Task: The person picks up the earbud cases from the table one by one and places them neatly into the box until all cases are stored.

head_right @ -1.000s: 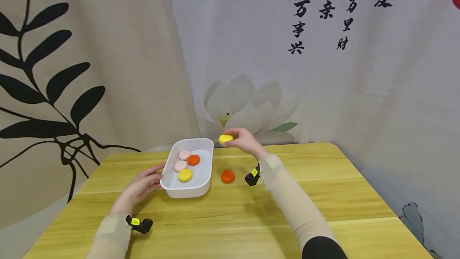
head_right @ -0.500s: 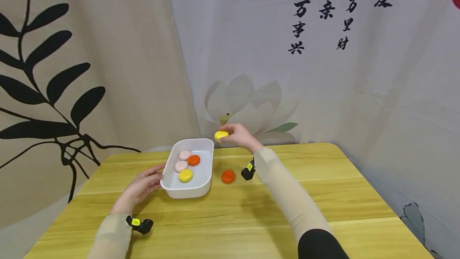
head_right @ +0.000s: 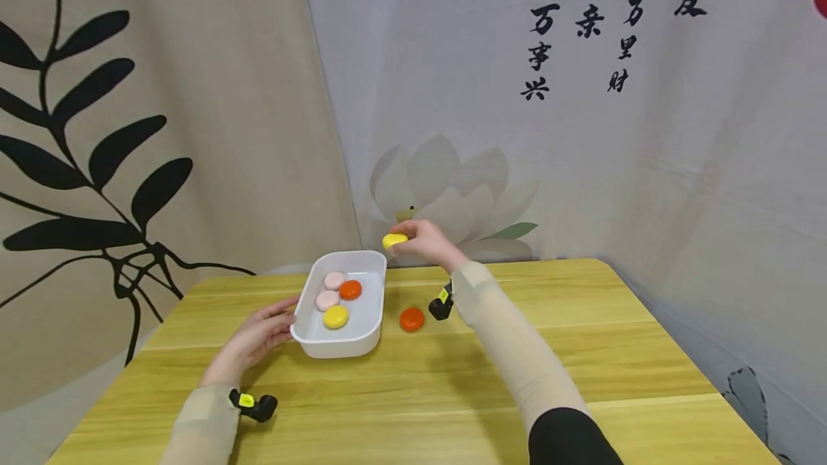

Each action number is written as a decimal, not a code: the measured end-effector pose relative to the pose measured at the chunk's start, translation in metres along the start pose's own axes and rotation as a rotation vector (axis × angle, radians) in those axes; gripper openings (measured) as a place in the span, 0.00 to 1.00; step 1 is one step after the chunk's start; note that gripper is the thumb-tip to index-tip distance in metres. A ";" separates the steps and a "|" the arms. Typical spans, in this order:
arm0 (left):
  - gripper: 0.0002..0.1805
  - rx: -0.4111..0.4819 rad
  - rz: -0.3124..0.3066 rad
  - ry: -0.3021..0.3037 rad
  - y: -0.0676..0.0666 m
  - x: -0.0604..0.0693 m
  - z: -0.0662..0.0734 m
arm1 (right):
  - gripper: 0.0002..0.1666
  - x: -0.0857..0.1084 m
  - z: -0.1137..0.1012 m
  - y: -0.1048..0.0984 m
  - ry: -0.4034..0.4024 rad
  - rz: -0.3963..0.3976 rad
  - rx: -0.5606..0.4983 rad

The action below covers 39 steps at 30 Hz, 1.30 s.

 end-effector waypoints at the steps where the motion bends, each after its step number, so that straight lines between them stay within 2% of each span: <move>1: 0.32 0.001 -0.003 0.000 0.000 0.000 0.000 | 0.26 -0.001 0.000 0.000 0.003 0.000 -0.005; 15: 0.32 -0.008 0.012 -0.007 -0.001 0.000 -0.003 | 0.27 -0.017 -0.008 0.006 0.020 0.017 -0.043; 25: 0.31 0.015 0.015 -0.014 -0.001 0.001 -0.003 | 0.26 -0.025 -0.009 0.014 0.012 0.011 -0.018; 39: 0.31 0.009 0.026 -0.012 0.001 0.000 -0.003 | 0.28 -0.037 0.002 0.029 -0.004 0.007 -0.026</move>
Point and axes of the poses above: each hand's wrist, its own x-axis away from the middle knuckle, its own y-axis out of the palm, z = x × y, the point moved 8 cm from there along -x, towards the middle knuckle, and after that the axes turned 8 degrees about -x, right-handed, at the moved point
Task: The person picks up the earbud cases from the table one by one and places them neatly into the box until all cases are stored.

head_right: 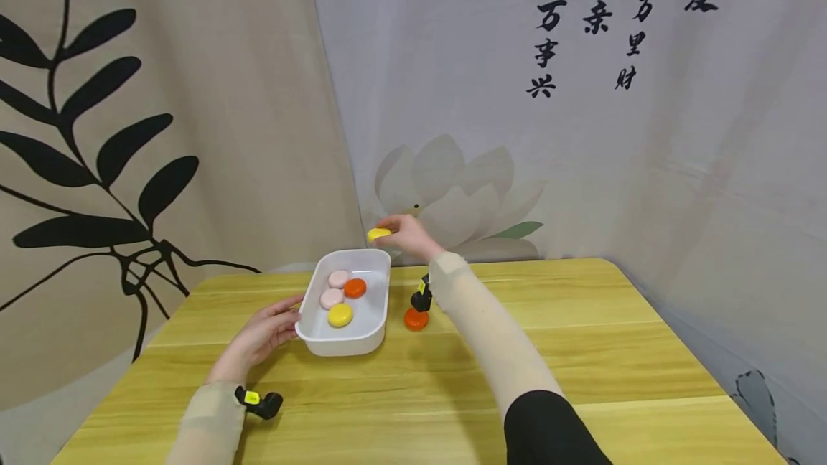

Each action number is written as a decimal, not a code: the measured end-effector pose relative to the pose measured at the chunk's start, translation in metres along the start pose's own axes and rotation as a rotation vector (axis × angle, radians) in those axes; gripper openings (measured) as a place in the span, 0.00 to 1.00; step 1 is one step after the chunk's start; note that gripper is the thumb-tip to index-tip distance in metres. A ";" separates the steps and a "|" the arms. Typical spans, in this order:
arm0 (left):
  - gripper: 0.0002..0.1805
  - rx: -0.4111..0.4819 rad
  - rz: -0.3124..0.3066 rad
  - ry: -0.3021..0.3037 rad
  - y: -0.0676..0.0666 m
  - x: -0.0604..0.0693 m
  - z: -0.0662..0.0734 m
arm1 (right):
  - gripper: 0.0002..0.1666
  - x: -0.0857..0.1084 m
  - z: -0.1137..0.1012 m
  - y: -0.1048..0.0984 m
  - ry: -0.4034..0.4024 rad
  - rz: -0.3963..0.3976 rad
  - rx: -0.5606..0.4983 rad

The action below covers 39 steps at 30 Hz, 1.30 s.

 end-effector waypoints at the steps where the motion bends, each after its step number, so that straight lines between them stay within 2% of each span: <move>1: 0.31 0.001 -0.001 0.000 0.000 0.000 0.000 | 0.28 -0.001 0.001 0.001 0.002 0.002 -0.003; 14: 0.31 0.008 0.002 0.000 0.000 0.001 0.002 | 0.28 -0.014 0.009 0.009 0.032 0.025 -0.062; 28: 0.29 0.008 0.022 -0.012 0.000 0.000 0.000 | 0.27 -0.017 0.022 0.022 0.096 0.124 -0.088; 34: 0.30 0.008 0.000 0.009 0.002 0.001 0.001 | 0.28 -0.018 0.032 0.025 0.120 0.161 -0.117; 39: 0.30 0.010 -0.010 0.015 0.001 0.002 0.002 | 0.27 -0.019 0.037 0.028 0.138 0.170 -0.100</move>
Point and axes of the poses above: each hand's wrist, its own x-axis away from the middle knuckle, its own y-axis out of the palm, z = x × y, the point moved 8 cm from there along -x, towards the middle knuckle, and after that the axes turned 8 degrees about -x, right-handed, at the moved point
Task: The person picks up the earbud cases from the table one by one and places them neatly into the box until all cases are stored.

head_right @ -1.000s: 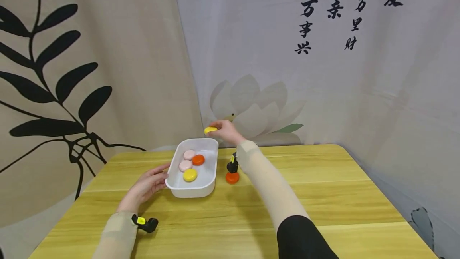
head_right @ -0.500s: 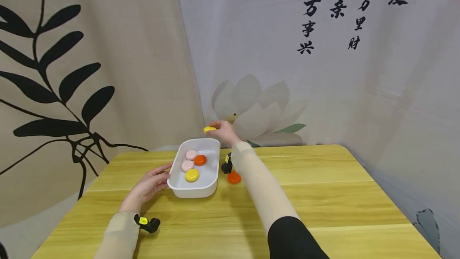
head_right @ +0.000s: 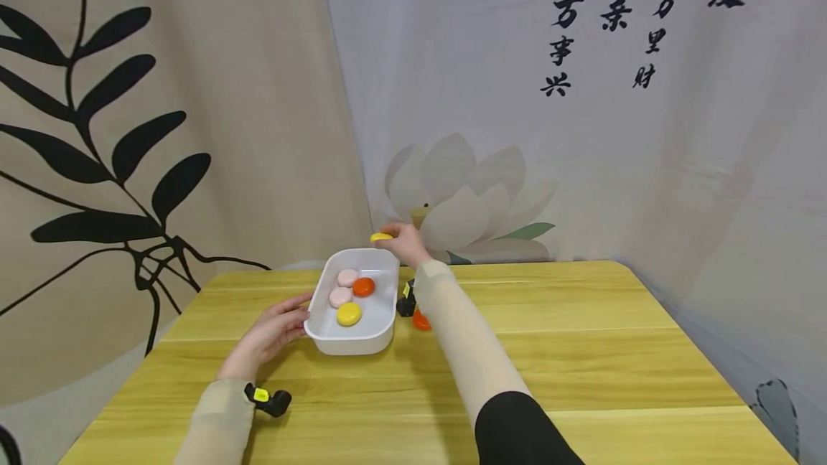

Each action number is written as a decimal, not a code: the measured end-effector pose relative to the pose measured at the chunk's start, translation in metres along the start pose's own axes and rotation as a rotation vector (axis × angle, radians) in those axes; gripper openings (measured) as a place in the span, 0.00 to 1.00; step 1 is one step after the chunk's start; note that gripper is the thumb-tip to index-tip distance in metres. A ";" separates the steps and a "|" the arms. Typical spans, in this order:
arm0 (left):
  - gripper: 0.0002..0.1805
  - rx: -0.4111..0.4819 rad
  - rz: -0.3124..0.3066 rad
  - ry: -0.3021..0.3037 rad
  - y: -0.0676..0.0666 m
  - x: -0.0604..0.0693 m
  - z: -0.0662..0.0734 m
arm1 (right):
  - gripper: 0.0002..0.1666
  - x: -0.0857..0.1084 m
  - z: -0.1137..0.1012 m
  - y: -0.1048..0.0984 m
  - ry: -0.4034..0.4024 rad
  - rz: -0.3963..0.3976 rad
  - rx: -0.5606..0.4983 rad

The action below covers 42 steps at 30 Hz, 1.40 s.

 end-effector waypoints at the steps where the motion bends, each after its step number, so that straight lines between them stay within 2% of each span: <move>1: 0.30 0.001 0.000 0.000 0.000 0.000 0.000 | 0.27 0.000 0.001 0.000 0.003 0.002 0.007; 5: 0.30 -0.005 0.002 0.001 0.000 0.000 -0.001 | 0.27 -0.001 0.005 0.001 0.023 -0.008 0.043; 21: 0.30 -0.007 0.008 -0.001 -0.001 0.000 -0.001 | 0.30 -0.002 0.009 0.006 0.057 -0.161 0.216; 32: 0.30 -0.010 0.018 -0.004 -0.001 -0.001 -0.001 | 0.30 -0.002 0.017 0.006 0.084 -0.196 0.277; 42: 0.29 -0.011 0.024 -0.011 -0.001 -0.001 -0.002 | 0.30 0.001 0.027 0.008 0.147 -0.250 0.296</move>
Point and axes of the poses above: each hand's wrist, its own x-axis away from the middle knuckle, its own y-axis out of the palm, z = x × y, the point moved 8 cm from there along -x, towards the middle knuckle, and after that the axes turned 8 degrees about -x, right-handed, at the moved point
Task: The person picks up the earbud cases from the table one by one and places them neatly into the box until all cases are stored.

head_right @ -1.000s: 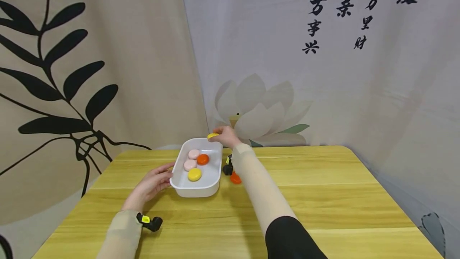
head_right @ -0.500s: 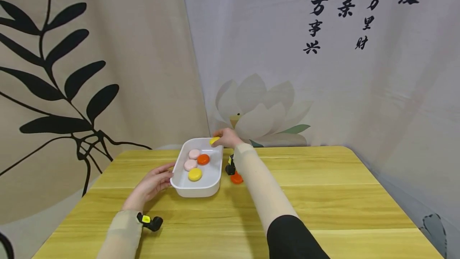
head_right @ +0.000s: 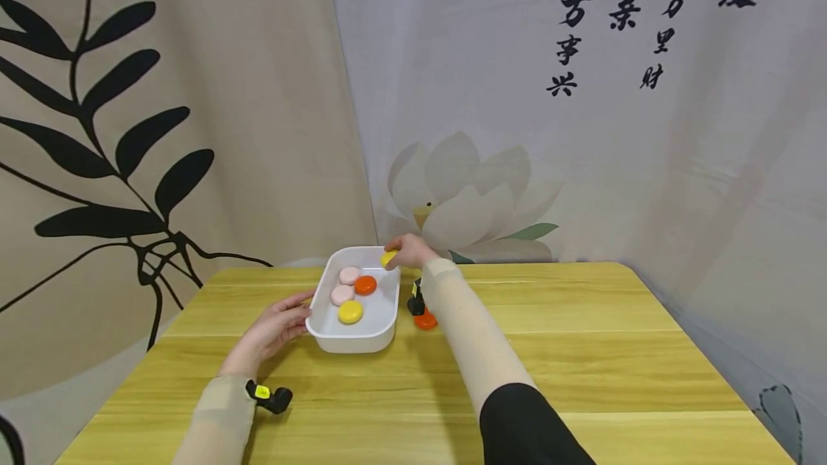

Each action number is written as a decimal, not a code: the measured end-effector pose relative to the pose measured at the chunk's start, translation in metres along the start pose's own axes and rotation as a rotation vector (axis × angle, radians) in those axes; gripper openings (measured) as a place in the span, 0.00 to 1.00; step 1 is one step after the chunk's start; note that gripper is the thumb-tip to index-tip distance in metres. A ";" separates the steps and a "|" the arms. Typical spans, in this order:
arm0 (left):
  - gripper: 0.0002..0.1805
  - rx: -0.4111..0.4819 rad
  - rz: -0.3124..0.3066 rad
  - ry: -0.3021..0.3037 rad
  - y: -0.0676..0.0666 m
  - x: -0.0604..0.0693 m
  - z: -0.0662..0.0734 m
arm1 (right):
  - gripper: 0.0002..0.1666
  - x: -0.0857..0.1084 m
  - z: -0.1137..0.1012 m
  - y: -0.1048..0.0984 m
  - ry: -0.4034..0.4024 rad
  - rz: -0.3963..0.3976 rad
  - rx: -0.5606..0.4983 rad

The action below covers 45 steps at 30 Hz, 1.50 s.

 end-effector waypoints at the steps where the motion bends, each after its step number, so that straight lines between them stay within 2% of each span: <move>1: 0.29 -0.001 0.001 -0.001 0.000 0.000 0.000 | 0.30 0.000 0.000 0.000 0.002 -0.002 0.006; 7: 0.29 -0.006 0.000 -0.001 0.000 0.000 0.000 | 0.26 0.000 0.002 -0.003 -0.003 0.008 0.058; 14: 0.30 -0.010 -0.006 -0.003 0.001 0.000 0.000 | 0.21 0.001 0.003 -0.004 -0.011 0.004 0.061; 19: 0.30 -0.001 -0.009 -0.003 0.003 -0.001 -0.002 | 0.21 0.004 0.005 -0.003 0.005 -0.005 0.071; 23: 0.30 0.007 -0.014 0.000 0.004 -0.002 -0.003 | 0.21 0.005 0.002 -0.005 -0.021 0.001 0.079; 32: 0.30 0.019 0.006 -0.008 0.003 -0.002 0.001 | 0.24 0.004 -0.005 -0.018 -0.033 0.018 0.024; 39: 0.29 0.014 0.015 -0.027 0.004 -0.004 -0.002 | 0.25 0.018 -0.010 -0.023 -0.088 0.010 0.058; 45: 0.30 0.000 0.005 -0.014 0.002 -0.002 0.000 | 0.28 0.035 -0.016 -0.027 -0.216 0.003 0.034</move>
Point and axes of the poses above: each hand's wrist, its own x-axis away from the middle knuckle, its own y-axis out of the palm, z = x × y, the point moved 8 cm from there along -x, towards the middle knuckle, and after that the axes turned 8 degrees about -x, right-handed, at the moved point
